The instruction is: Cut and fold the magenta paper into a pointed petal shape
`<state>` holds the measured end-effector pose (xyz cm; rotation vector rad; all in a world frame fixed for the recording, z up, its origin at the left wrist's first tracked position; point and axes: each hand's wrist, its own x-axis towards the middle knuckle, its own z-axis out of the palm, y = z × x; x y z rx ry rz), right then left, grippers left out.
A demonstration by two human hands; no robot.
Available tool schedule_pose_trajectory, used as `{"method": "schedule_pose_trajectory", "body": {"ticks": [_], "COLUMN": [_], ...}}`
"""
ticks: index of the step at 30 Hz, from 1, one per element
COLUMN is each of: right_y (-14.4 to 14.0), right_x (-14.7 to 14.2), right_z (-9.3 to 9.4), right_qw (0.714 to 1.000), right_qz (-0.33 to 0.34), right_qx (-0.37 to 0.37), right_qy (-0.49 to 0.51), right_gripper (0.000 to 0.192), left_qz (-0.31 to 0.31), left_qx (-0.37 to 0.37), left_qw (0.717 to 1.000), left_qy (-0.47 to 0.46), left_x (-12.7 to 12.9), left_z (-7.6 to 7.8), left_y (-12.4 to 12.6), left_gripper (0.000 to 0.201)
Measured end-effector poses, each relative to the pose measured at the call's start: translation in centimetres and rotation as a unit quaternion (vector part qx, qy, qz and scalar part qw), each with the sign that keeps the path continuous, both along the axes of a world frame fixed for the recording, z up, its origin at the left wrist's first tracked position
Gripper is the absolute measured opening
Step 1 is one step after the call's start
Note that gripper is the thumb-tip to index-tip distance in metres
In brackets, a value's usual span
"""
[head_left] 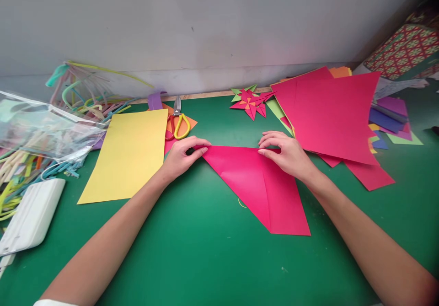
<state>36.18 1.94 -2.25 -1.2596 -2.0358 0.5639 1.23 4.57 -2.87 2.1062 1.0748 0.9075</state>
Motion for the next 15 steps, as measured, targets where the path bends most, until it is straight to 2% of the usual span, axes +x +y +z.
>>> {"method": "schedule_pose_trajectory", "body": {"ticks": [5, 7, 15], "right_y": [-0.5, -0.6, -0.7], "right_x": [-0.1, -0.3, -0.4], "right_z": [0.4, 0.6, 1.1], "right_qw": [0.999, 0.999, 1.000], "right_qz": [-0.022, -0.025, 0.005], "right_qx": [-0.036, -0.045, 0.010], "right_qy": [-0.011, -0.002, -0.003], "right_gripper": [0.005, 0.012, 0.021], "left_qz": [0.005, 0.007, 0.013], "left_qx": [-0.008, -0.012, -0.024], "left_qw": [1.000, 1.000, 1.000], "left_qy": [-0.001, -0.003, -0.010], "left_x": [0.0, 0.0, -0.1], "left_z": [0.0, 0.0, -0.1], "left_y": [0.0, 0.0, 0.0], "left_gripper": [0.019, 0.019, 0.020]}}
